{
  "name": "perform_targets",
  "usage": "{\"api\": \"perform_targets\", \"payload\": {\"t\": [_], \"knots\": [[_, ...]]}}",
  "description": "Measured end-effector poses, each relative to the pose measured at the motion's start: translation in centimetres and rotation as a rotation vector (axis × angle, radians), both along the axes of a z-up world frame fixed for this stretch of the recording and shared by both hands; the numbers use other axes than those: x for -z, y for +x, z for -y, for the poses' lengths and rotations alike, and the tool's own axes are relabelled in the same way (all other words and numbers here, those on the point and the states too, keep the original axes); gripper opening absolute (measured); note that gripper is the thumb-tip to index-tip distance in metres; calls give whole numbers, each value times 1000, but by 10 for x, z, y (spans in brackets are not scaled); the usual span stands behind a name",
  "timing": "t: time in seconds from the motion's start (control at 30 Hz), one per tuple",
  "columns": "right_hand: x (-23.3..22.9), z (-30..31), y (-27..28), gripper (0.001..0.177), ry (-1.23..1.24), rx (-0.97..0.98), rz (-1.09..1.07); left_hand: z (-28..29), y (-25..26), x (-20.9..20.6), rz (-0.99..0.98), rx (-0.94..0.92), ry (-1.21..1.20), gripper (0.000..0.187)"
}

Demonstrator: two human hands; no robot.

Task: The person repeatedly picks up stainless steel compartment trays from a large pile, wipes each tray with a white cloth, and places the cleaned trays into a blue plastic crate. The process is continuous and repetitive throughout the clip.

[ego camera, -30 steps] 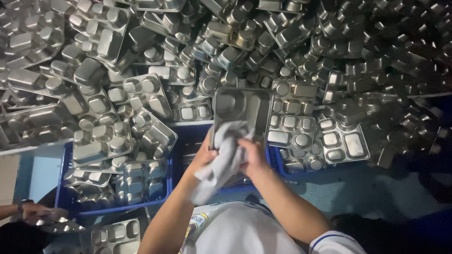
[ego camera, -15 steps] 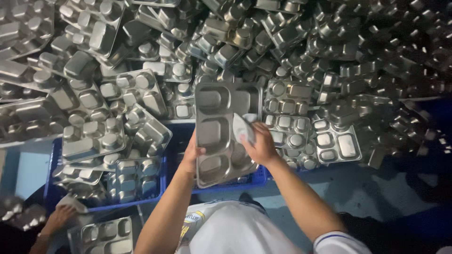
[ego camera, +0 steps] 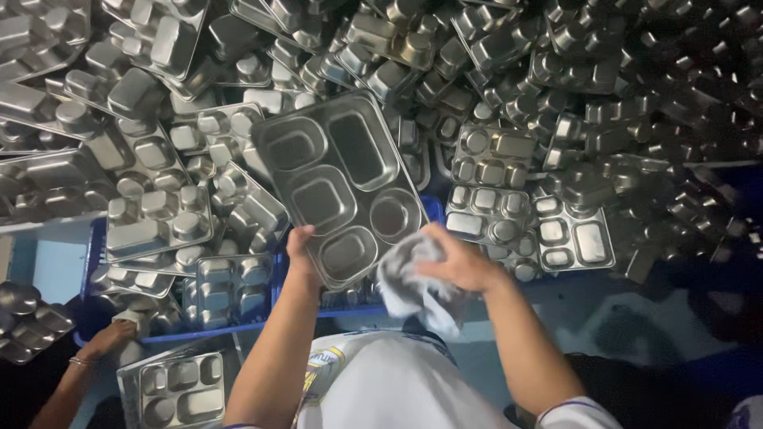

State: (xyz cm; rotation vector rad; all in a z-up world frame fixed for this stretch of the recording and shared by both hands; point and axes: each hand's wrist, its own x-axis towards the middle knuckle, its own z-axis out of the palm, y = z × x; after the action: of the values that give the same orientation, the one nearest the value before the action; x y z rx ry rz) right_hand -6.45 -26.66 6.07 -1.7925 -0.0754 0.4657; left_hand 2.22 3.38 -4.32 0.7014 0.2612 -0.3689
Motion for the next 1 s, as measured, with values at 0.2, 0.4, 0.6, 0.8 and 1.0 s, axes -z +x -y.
{"api": "perform_targets", "payload": {"t": [0.2, 0.4, 0.6, 0.8, 1.0], "knots": [[-40, -77, -8, 89, -415, -43, 771, 33, 1, -27, 131, -47, 107, 90], [45, -92, -23, 69, -866, -331, 854, 55, -9, -64, 497, 67, 158, 82], [64, -91, -23, 67, -81, 10, 334, 54, -14, -67, 359, 31, 87, 78], [4, -53, 13, 64, -211, 840, 175, 51, -17, -57, 266, -31, -8, 73], [-6, -58, 0, 80, -665, 187, 220, 37, -25, -57, 483, 77, 124, 78]]}}
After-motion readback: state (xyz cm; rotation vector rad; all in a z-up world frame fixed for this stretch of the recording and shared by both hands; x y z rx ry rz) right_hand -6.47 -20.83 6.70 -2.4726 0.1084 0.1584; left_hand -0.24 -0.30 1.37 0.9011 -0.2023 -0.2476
